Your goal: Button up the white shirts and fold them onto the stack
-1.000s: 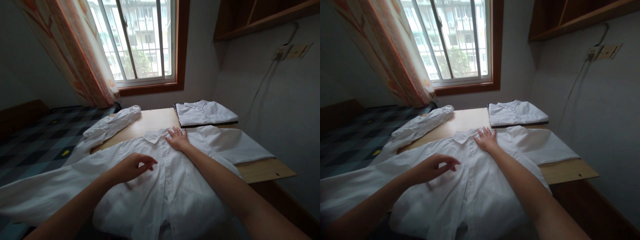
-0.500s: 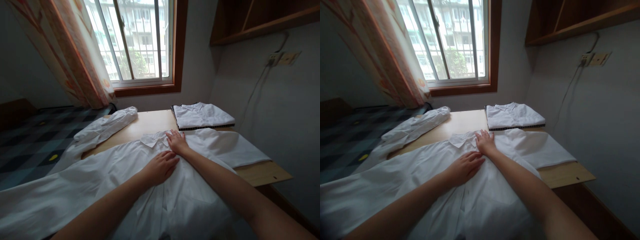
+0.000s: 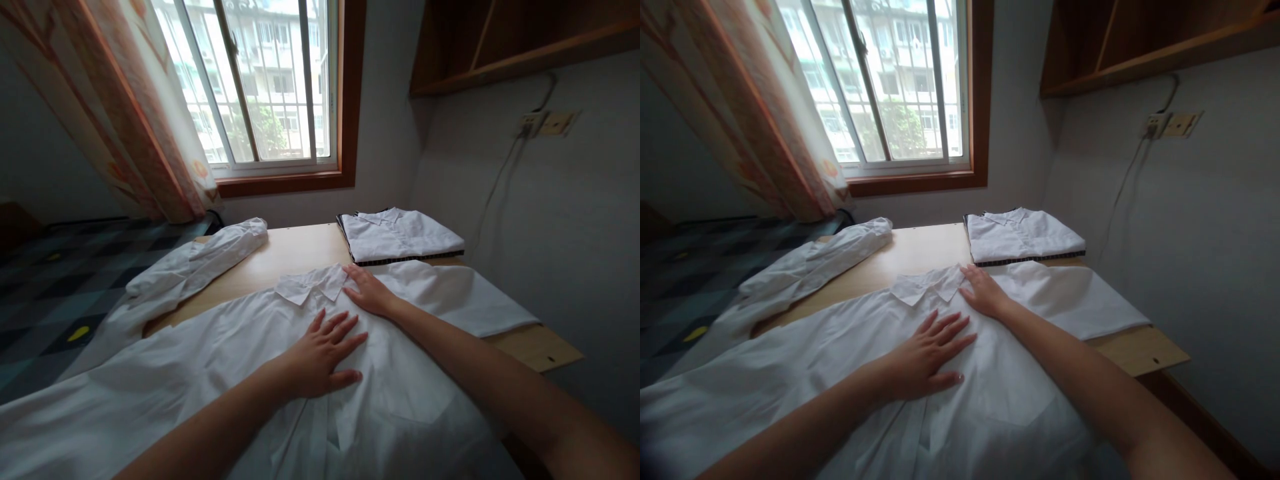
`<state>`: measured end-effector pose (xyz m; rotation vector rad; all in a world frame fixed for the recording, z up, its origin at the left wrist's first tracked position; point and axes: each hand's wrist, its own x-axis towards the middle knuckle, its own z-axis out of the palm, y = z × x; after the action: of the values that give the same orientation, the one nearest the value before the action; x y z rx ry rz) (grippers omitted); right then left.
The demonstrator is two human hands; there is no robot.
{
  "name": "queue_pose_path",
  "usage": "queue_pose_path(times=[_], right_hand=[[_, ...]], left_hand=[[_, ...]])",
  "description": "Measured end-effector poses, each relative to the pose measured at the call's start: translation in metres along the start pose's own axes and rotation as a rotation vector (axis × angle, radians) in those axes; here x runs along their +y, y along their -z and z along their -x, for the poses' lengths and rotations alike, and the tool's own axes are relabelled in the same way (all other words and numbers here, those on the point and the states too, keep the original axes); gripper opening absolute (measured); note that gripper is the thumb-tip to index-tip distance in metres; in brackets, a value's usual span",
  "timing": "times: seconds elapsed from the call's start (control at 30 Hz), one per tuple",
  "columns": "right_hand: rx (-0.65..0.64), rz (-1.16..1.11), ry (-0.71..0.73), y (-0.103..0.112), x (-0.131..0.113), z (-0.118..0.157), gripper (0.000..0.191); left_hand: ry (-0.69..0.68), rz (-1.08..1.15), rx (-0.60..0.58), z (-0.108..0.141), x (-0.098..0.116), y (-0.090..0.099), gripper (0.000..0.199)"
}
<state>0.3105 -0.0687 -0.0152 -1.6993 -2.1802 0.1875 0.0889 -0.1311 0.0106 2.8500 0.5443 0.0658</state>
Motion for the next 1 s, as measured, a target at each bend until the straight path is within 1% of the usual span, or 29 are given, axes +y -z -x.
queue_pose_path(times=[0.07, 0.13, 0.17, 0.23, 0.3, 0.37, 0.47, 0.53, 0.57, 0.63, 0.67, 0.7, 0.77, 0.83, 0.9, 0.93, 1.0], right_hand=[[0.002, -0.004, 0.049, 0.009, 0.017, 0.015, 0.06], [-0.023, 0.031, 0.057, 0.017, 0.037, 0.029, 0.054], [-0.038, 0.067, 0.035, 0.021, 0.048, 0.035, 0.051], [-0.051, 0.145, -0.057, 0.029, 0.07, 0.045, 0.05], [-0.04, 0.182, -0.144, 0.035, 0.094, 0.053, 0.052], [-0.006, 0.182, -0.185, 0.038, 0.117, 0.059, 0.053], [0.061, 0.164, -0.128, 0.041, 0.145, 0.066, 0.05], [0.109, 0.191, -0.069, 0.043, 0.155, 0.068, 0.046], [0.135, 0.221, -0.041, 0.045, 0.157, 0.067, 0.044], [0.194, 0.284, 0.012, 0.051, 0.15, 0.063, 0.04], [0.221, 0.297, 0.04, 0.054, 0.141, 0.059, 0.04], [0.24, 0.291, 0.073, 0.056, 0.128, 0.055, 0.04], [0.251, 0.224, 0.137, 0.056, 0.094, 0.046, 0.041], [0.197, 0.142, 0.225, 0.048, 0.055, 0.038, 0.042], [0.119, 0.086, 0.258, 0.031, 0.02, 0.034, 0.045], [0.069, 0.063, 0.255, 0.022, 0.007, 0.034, 0.046], [0.04, 0.042, 0.193, 0.005, -0.009, 0.036, 0.046]], left_hand=[[0.001, 0.004, -0.011, 0.0, 0.001, 0.001, 0.069], [0.005, 0.007, -0.03, 0.0, 0.001, 0.002, 0.069], [0.006, 0.011, -0.036, 0.0, 0.001, 0.002, 0.07], [-0.001, 0.019, -0.026, 0.0, 0.001, 0.001, 0.07], [-0.014, 0.024, 0.002, 0.0, 0.0, -0.001, 0.07], [-0.018, 0.026, 0.012, 0.0, 0.0, -0.002, 0.07], [0.002, 0.025, -0.018, 0.0, 0.0, -0.002, 0.07], [0.01, 0.03, -0.028, -0.001, 0.001, -0.001, 0.07], [0.011, 0.033, -0.029, -0.001, 0.001, 0.0, 0.07], [0.011, 0.033, -0.03, -0.001, 0.002, 0.001, 0.069], [0.013, 0.031, -0.033, -0.001, 0.002, 0.001, 0.069], [0.015, 0.029, -0.035, -0.001, 0.002, 0.002, 0.069], [0.015, 0.03, -0.036, -0.001, 0.003, 0.003, 0.068], [0.016, 0.032, -0.036, -0.001, 0.003, 0.003, 0.067], [0.012, 0.03, -0.033, -0.001, 0.003, 0.003, 0.067], [0.01, 0.028, -0.032, -0.001, 0.003, 0.002, 0.067], [0.006, 0.03, -0.028, -0.001, 0.003, 0.001, 0.069]])
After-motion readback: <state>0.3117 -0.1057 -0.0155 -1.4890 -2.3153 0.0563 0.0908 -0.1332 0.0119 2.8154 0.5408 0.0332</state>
